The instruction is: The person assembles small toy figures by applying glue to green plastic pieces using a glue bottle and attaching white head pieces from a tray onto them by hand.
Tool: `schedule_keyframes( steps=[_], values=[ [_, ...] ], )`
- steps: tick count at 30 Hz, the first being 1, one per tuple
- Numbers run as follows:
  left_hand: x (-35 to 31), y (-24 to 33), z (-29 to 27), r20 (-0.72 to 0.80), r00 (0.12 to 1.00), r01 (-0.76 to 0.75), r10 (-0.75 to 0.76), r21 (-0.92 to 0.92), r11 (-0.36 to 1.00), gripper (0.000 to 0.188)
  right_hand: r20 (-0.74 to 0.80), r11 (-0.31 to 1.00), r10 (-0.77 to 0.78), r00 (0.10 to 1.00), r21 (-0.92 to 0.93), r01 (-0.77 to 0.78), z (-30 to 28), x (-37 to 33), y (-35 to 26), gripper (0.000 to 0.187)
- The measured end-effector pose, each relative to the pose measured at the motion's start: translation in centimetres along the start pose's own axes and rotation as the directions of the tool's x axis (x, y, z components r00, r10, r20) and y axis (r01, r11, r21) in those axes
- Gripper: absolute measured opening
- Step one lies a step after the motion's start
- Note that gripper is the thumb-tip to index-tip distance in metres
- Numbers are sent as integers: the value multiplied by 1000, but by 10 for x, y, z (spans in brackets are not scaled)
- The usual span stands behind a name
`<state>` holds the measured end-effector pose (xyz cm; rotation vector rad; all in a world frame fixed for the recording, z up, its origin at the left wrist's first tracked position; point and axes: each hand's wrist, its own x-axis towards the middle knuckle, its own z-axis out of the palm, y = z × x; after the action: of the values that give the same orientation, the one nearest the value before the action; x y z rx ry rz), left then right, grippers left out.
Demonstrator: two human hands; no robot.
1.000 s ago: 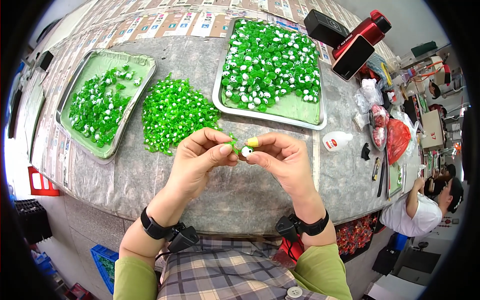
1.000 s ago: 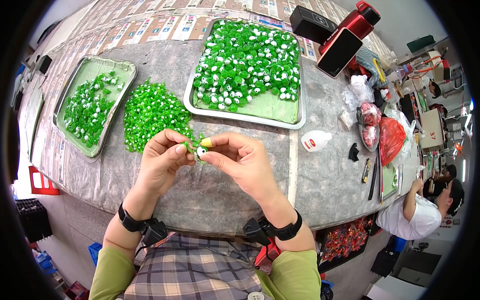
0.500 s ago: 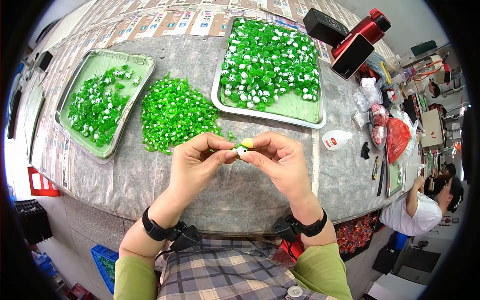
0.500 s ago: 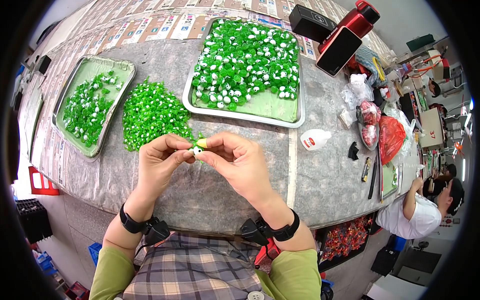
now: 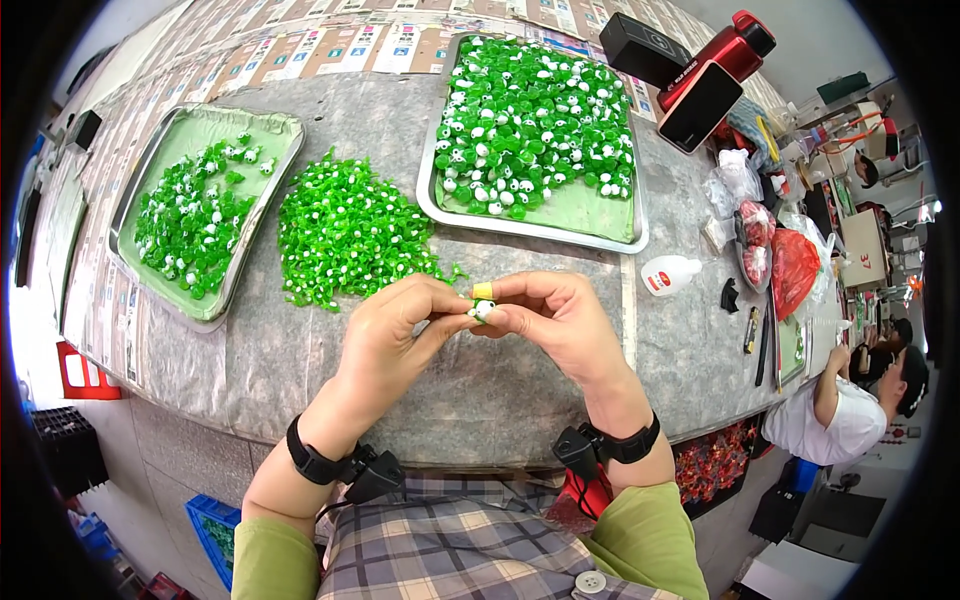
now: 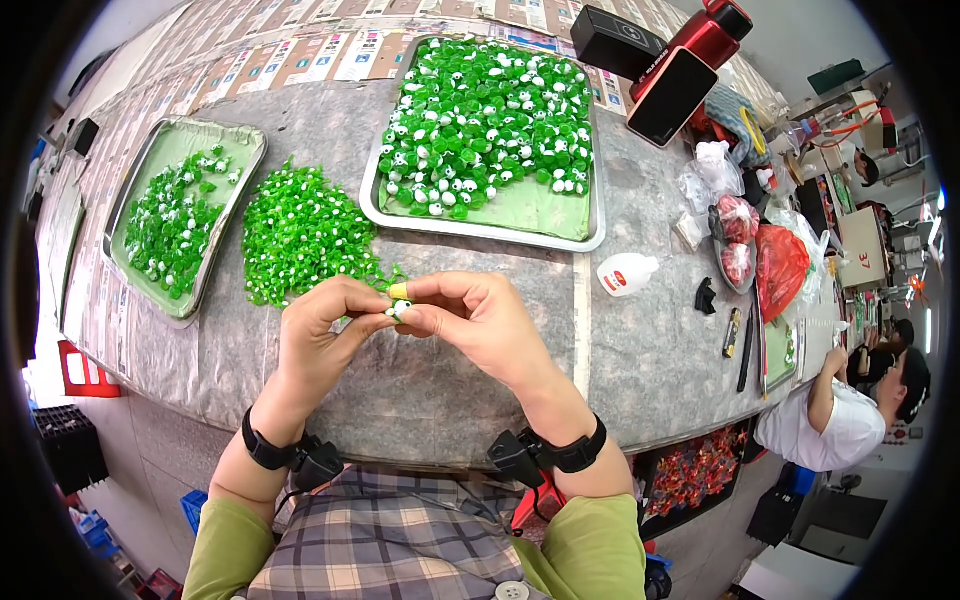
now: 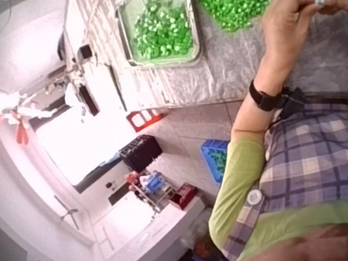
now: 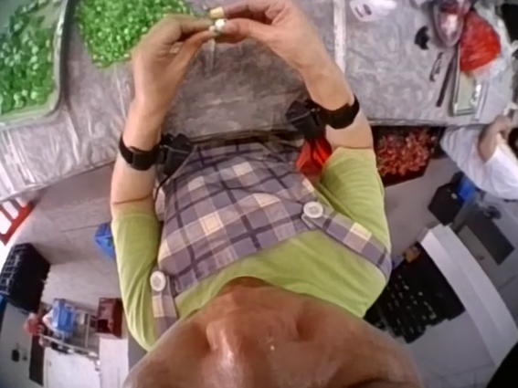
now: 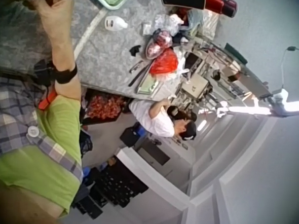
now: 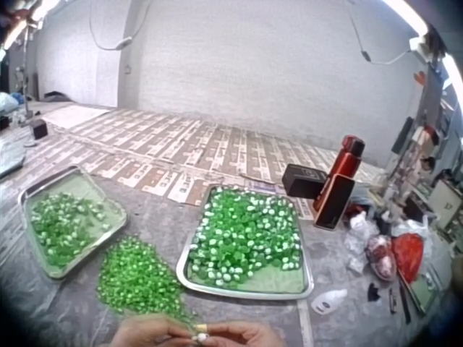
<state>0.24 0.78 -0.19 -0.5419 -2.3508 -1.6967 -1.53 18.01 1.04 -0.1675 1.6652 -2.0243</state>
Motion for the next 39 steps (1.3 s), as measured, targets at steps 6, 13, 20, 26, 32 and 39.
schedule_keyframes(
  steps=[6, 13, 20, 26, 32, 39],
  values=[
    [-3, -5, -2, 9, 996, 87, -87, -61, 994, 10, -1, 999, -15, 1000, 33, 15, -1, 3, 3, 20],
    [12, -32, -52, -391, 811, -180, -435, -874, 450, 11, -281, 870, -230, 932, -489, 67, -40, 4, 1, 10],
    [15, -35, -80, -337, 790, -330, -512, -938, 107, 34, -4, 285, -308, 951, -954, 88, -24, 11, 7, 17],
    [3, -10, -22, -63, 957, 212, -284, -519, 828, 10, -43, 639, -232, 972, -760, 119, -19, 9, 3, 18],
    [1, 9, 0, 81, 995, 65, -57, -98, 993, 30, 151, 995, -63, 987, 84, 51, -6, 5, 5, 13],
    [3, 10, 0, 71, 997, -19, 25, -76, 997, 23, 152, 969, 8, 988, 244, -45, -6, -2, -3, 16]
  ],
)
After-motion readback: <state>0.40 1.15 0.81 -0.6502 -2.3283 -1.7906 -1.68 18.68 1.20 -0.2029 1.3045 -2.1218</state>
